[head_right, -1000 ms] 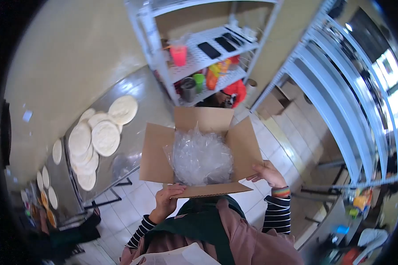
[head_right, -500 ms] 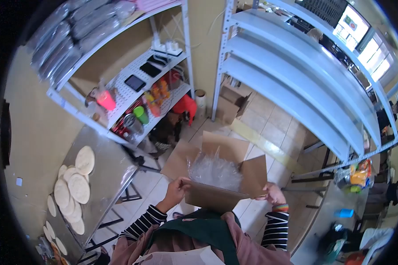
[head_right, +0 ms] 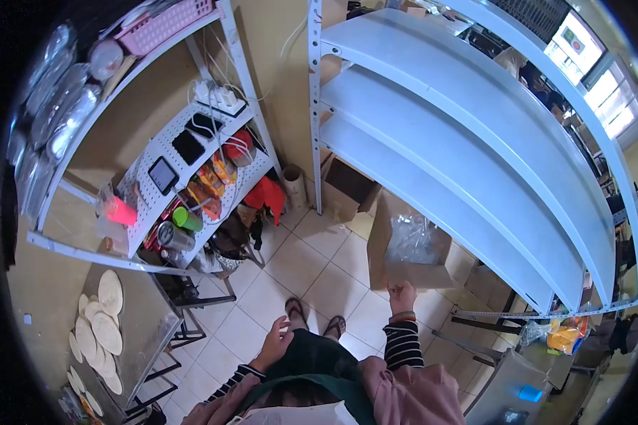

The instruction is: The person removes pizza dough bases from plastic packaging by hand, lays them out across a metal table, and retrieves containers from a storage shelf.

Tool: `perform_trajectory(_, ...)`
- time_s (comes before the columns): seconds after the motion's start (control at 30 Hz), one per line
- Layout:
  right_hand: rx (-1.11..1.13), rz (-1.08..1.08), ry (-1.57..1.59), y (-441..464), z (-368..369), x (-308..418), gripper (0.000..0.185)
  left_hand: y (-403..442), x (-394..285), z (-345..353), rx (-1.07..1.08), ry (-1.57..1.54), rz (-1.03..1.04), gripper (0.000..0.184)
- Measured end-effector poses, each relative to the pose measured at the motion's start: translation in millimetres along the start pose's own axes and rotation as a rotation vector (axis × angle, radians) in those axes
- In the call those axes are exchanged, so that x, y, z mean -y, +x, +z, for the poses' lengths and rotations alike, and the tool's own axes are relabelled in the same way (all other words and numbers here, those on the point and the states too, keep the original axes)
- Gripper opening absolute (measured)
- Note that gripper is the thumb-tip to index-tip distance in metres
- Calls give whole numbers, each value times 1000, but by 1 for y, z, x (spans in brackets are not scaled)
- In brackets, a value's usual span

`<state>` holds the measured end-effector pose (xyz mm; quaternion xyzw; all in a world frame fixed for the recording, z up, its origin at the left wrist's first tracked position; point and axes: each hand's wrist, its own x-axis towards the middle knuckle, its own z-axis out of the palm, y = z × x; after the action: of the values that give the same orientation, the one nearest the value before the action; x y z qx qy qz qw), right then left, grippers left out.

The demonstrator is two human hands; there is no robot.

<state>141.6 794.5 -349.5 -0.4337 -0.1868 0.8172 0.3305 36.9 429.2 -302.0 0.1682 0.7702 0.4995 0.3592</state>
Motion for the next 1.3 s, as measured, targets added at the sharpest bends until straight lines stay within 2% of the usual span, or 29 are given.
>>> perform_trajectory(0.07,19,-29,22,21,16,-9,31,15,-2,-3,-23,16,14,50)
perform_trajectory(0.13,40,-59,43,33,27,-25,32,32,-7,-12,58,37,-88,50)
perform_trajectory(0.2,72,53,88,49,35,-43,38,62,-2,-18,83,52,-74,49)
perform_trajectory(0.27,-46,122,172,75,12,-74,39,89,-1,-26,106,63,-81,48)
perform_trajectory(0.33,-138,131,120,79,23,-89,38,114,-9,-40,82,117,-9,45)
perform_trajectory(0.4,-99,134,171,80,32,-100,28,131,-16,-53,85,111,-28,43)
perform_trajectory(0.53,-7,56,41,112,41,-123,27,150,3,-58,90,151,-50,40)
perform_trajectory(0.6,39,110,107,137,52,-129,27,152,2,-53,96,148,-81,39)
perform_trajectory(0.7,114,112,149,171,86,-149,27,156,9,-43,108,128,-61,37)
perform_trajectory(0.77,232,129,275,197,108,-167,34,153,15,-37,95,138,-60,36)
perform_trajectory(0.87,160,164,231,222,155,-188,30,145,29,-28,65,101,-95,35)
perform_trajectory(0.93,166,205,241,239,191,-193,26,140,48,-21,63,258,9,36)
perform_trajectory(0.97,168,231,255,247,206,-195,23,137,40,-21,48,252,-2,36)
perform_trajectory(1.03,218,233,228,263,233,-193,22,130,25,-20,59,71,-289,37)
perform_trajectory(1.1,273,234,202,271,258,-193,20,123,35,-12,34,59,-304,38)
perform_trajectory(1.2,219,330,193,264,278,-193,17,117,45,-2,31,45,-330,39)
perform_trajectory(1.3,259,454,3,273,279,-192,14,111,50,10,37,45,-364,39)
